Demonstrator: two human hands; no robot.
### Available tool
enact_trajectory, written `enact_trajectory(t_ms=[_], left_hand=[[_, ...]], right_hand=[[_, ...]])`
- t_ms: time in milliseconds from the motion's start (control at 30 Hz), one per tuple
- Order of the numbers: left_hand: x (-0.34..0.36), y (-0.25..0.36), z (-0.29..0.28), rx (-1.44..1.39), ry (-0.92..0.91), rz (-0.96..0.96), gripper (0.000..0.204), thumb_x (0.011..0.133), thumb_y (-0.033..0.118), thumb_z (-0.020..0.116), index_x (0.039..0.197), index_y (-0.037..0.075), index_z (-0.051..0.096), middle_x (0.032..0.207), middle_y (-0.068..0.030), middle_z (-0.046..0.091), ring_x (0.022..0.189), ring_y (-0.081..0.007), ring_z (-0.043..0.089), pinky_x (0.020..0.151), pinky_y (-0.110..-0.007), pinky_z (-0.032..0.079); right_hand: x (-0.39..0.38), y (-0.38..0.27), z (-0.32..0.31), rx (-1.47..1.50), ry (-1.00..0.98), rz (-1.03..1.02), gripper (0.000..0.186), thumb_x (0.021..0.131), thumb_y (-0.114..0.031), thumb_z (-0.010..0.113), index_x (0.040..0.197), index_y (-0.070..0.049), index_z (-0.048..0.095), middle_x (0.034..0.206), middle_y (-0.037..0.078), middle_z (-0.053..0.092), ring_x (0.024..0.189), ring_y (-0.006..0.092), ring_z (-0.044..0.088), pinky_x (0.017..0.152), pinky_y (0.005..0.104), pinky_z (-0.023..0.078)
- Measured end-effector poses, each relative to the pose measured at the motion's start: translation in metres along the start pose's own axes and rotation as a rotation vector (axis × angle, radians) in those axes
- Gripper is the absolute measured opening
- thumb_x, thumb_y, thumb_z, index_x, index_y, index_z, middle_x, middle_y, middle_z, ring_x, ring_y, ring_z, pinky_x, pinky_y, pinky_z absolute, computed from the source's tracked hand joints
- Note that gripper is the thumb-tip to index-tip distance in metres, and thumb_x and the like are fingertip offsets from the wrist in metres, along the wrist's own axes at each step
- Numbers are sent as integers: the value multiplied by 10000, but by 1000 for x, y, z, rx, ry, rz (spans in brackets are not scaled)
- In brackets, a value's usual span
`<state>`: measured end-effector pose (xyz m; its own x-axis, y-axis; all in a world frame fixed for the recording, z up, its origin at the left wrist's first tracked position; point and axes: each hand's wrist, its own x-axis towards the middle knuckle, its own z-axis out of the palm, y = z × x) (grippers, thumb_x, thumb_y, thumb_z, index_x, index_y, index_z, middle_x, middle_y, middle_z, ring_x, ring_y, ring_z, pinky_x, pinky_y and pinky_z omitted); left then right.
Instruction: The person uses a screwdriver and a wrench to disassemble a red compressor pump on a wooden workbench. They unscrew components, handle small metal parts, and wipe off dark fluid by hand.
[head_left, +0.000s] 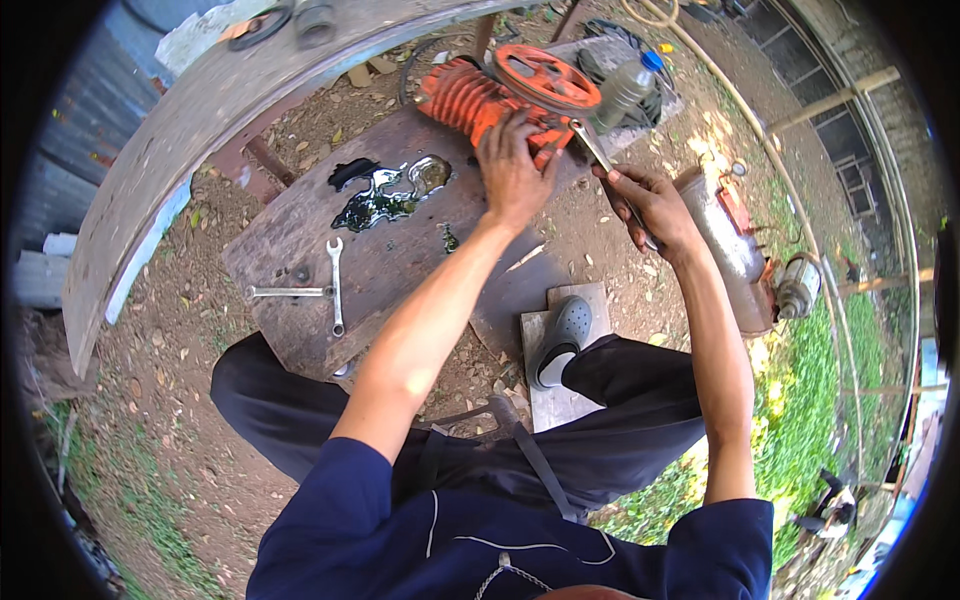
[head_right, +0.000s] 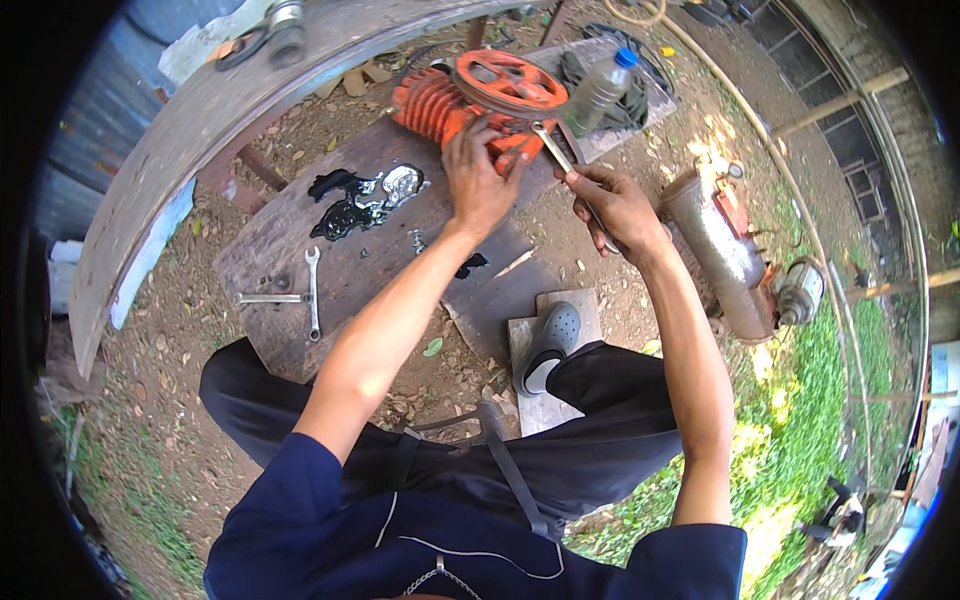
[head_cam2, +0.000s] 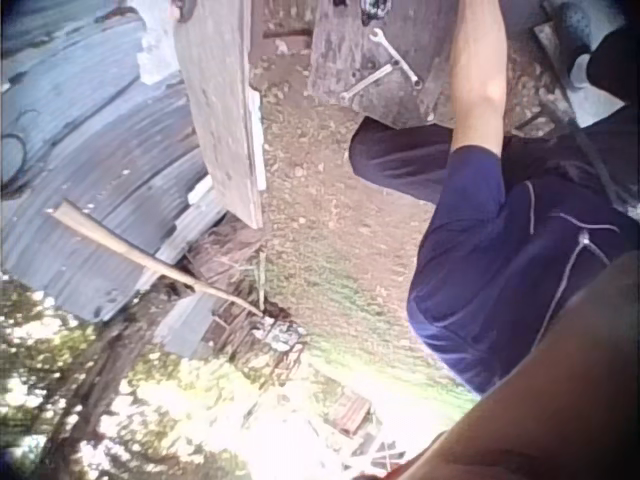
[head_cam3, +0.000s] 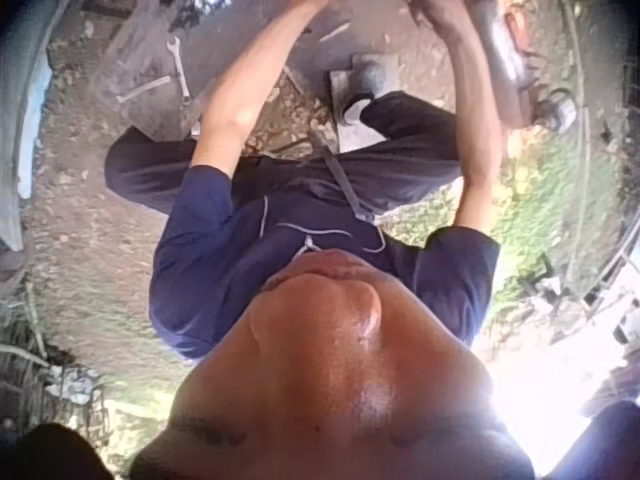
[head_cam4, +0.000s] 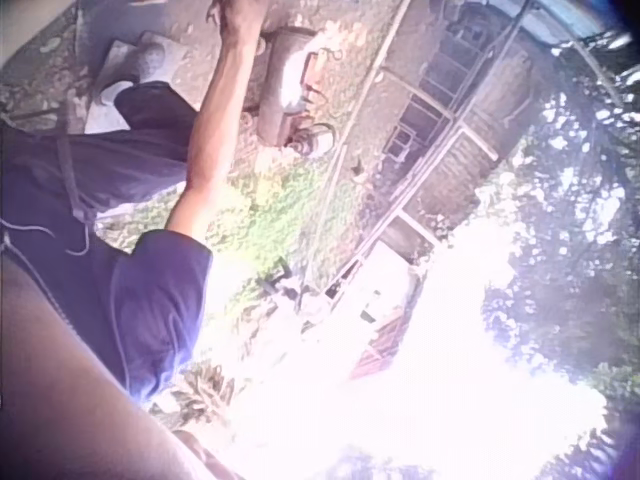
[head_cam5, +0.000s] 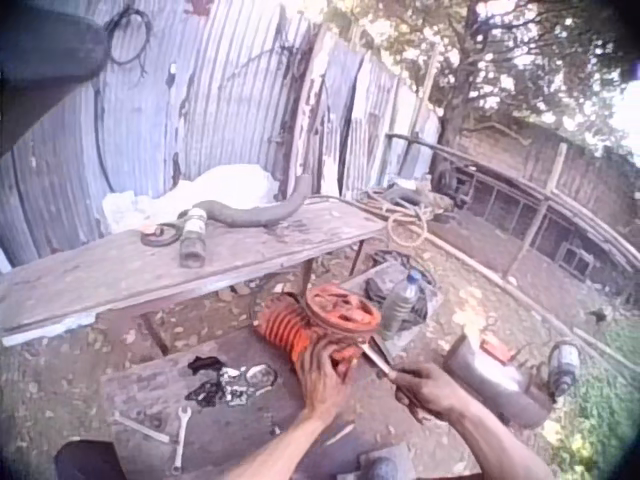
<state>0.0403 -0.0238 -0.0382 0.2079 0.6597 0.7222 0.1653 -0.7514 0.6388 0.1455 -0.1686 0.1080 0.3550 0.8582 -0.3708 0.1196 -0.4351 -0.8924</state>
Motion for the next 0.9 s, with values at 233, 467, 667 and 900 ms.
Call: enact_trajectory(t_ms=[233, 467, 667, 900], left_hand=[[-5, -8, 1, 62, -8, 94, 378, 809, 219, 742, 997, 62, 455, 1443, -180, 442, 1342, -408, 372, 1075, -560, 259], [-6, -3, 2, 112, -60, 87, 363, 838, 237, 729, 986, 24, 474, 1471, -189, 395, 1371, -416, 319, 1078, -543, 249], [-3, -3, -2, 149, -91, 89, 362, 846, 249, 720, 988, 12, 486, 1484, -180, 379, 1373, -399, 322, 1077, -531, 255], [5, -7, -22, 71, -190, 90, 491, 803, 331, 768, 1060, 16, 492, 1389, -222, 478, 1323, -408, 404, 1079, -502, 314]], right_hand=[[22, 18, -21, -140, -77, -54, 425, 944, -373, 640, 1186, -26, 625, 617, -33, 448, 432, 41, 405, 392, 240, 311], [51, 24, -25, -766, 14, -419, 455, 955, -393, 572, 1218, -23, 610, 920, 206, 683, 830, 320, 665, 742, 423, 501], [69, 23, -31, -874, 121, -424, 382, 976, -390, 518, 1256, -155, 629, 949, 196, 695, 899, 370, 667, 792, 458, 517], [78, 18, -37, -1026, 202, -599, 375, 978, -406, 520, 1238, -170, 651, 851, 192, 686, 748, 363, 663, 676, 445, 509]])
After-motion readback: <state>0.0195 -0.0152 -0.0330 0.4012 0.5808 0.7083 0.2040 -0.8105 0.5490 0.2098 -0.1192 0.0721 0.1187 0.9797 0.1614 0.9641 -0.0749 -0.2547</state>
